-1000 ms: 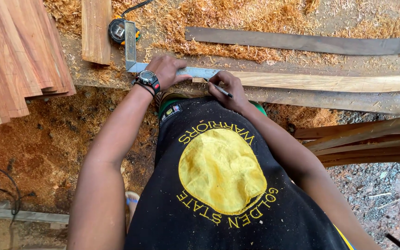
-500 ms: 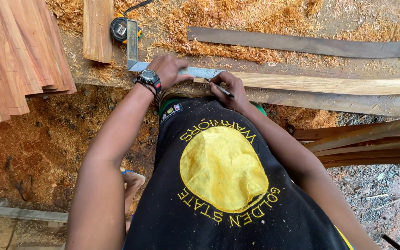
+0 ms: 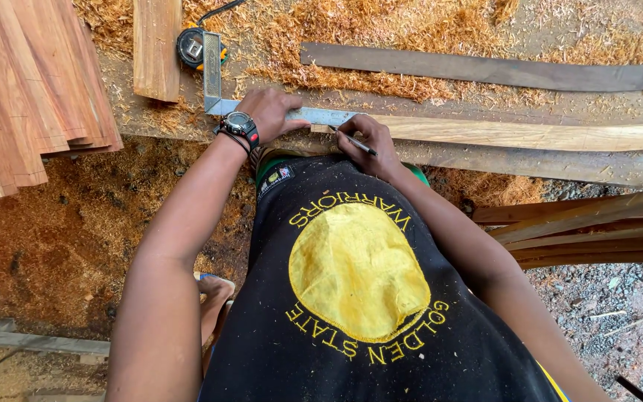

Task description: The person uses a try square and a pencil to mark measurements on several wooden planks. They align the square on the wood and draw lines along the edge to create straight marks for cutting.

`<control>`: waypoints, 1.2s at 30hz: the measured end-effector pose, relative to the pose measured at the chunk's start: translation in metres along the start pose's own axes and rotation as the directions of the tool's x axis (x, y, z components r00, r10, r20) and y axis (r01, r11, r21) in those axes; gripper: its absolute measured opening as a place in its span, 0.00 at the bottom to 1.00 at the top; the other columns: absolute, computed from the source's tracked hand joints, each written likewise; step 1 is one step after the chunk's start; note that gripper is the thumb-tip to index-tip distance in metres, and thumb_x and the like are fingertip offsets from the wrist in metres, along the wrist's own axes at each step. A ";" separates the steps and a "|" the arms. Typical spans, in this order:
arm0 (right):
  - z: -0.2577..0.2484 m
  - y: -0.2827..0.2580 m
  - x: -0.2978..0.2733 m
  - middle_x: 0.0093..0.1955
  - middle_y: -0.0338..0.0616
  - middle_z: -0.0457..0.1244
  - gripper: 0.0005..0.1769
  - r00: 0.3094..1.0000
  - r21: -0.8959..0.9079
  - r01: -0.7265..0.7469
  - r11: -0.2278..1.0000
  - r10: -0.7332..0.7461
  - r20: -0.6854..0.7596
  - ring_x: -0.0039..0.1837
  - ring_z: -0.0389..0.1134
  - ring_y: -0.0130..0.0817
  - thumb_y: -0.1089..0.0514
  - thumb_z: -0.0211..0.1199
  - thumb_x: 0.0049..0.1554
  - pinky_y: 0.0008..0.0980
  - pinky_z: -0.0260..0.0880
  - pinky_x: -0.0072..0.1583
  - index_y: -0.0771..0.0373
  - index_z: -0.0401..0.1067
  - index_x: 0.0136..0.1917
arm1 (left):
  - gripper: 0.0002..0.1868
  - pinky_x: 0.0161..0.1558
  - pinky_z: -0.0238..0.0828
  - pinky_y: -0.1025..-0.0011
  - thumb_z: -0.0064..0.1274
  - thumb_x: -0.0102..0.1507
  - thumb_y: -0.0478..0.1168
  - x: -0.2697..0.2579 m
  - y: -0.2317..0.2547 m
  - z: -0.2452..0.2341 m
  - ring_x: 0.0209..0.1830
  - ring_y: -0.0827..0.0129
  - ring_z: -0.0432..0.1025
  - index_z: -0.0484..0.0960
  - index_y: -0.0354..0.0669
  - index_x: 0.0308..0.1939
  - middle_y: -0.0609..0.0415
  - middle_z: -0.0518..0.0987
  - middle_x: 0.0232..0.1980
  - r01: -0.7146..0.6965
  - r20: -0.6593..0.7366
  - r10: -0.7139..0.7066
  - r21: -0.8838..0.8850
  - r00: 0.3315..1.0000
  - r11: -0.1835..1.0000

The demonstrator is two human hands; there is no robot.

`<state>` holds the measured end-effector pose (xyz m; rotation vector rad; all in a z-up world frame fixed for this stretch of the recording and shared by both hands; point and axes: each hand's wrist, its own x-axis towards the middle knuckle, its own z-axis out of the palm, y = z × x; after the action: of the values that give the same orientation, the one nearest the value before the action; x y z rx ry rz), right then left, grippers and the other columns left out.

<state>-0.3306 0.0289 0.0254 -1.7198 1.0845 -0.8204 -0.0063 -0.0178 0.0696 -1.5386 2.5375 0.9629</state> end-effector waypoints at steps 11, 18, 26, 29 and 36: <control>-0.003 0.002 -0.001 0.47 0.55 0.77 0.07 0.996 0.092 -0.082 0.992 0.083 -0.011 0.52 0.81 0.50 0.56 0.81 0.73 0.49 0.80 0.59 0.61 0.89 0.57 | 0.20 0.51 0.88 0.48 0.68 0.83 0.59 0.008 -0.013 0.021 0.43 0.46 0.90 0.94 0.46 0.58 0.43 0.93 0.42 -0.004 -0.051 -0.001 -0.110 0.999 0.994; -0.022 -0.070 0.016 0.64 0.60 0.79 0.24 0.977 0.421 -0.197 0.885 0.215 0.004 0.59 0.84 0.49 0.44 0.54 0.85 0.42 0.89 0.58 0.65 0.78 0.74 | 0.24 0.23 0.83 0.81 0.61 0.81 0.65 0.045 0.065 -0.034 0.21 0.79 0.80 0.79 0.51 0.47 0.62 0.86 0.33 -0.072 -0.317 -0.364 -0.832 0.876 0.550; -0.049 -0.039 0.022 0.50 0.48 0.76 0.13 0.966 0.225 -0.176 0.959 0.212 -0.148 0.50 0.77 0.36 0.52 0.76 0.78 0.38 0.83 0.52 0.64 0.84 0.66 | 0.26 0.48 0.72 0.55 0.71 0.76 0.61 0.046 0.120 -0.014 0.45 0.54 0.74 0.77 0.47 0.58 0.47 0.80 0.45 -0.189 -0.389 -0.114 -0.656 0.914 0.731; -0.058 -0.021 0.017 0.47 0.48 0.75 0.11 0.957 0.207 -0.137 0.969 0.183 -0.223 0.52 0.71 0.33 0.55 0.80 0.78 0.37 0.76 0.53 0.66 0.88 0.66 | 0.43 0.65 0.90 0.35 0.77 0.77 0.41 0.007 0.124 0.015 0.62 0.30 0.87 0.69 0.38 0.90 0.23 0.88 0.64 -0.236 -0.259 0.131 -0.433 0.957 0.870; -0.082 -0.007 -0.016 0.51 0.54 0.79 0.16 0.895 0.192 -0.228 0.955 0.282 -0.344 0.54 0.82 0.43 0.51 0.63 0.86 0.40 0.85 0.57 0.64 0.85 0.68 | 0.30 0.59 0.90 0.47 0.50 0.87 0.54 0.002 0.050 0.135 0.47 0.40 0.88 0.73 0.60 0.94 0.44 0.85 0.58 -0.317 -0.205 0.318 0.037 0.926 0.948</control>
<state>-0.4058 0.0163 0.0605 -1.2913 1.4299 -1.0504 -0.0866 0.0658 -0.0160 -1.3132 3.0042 0.8597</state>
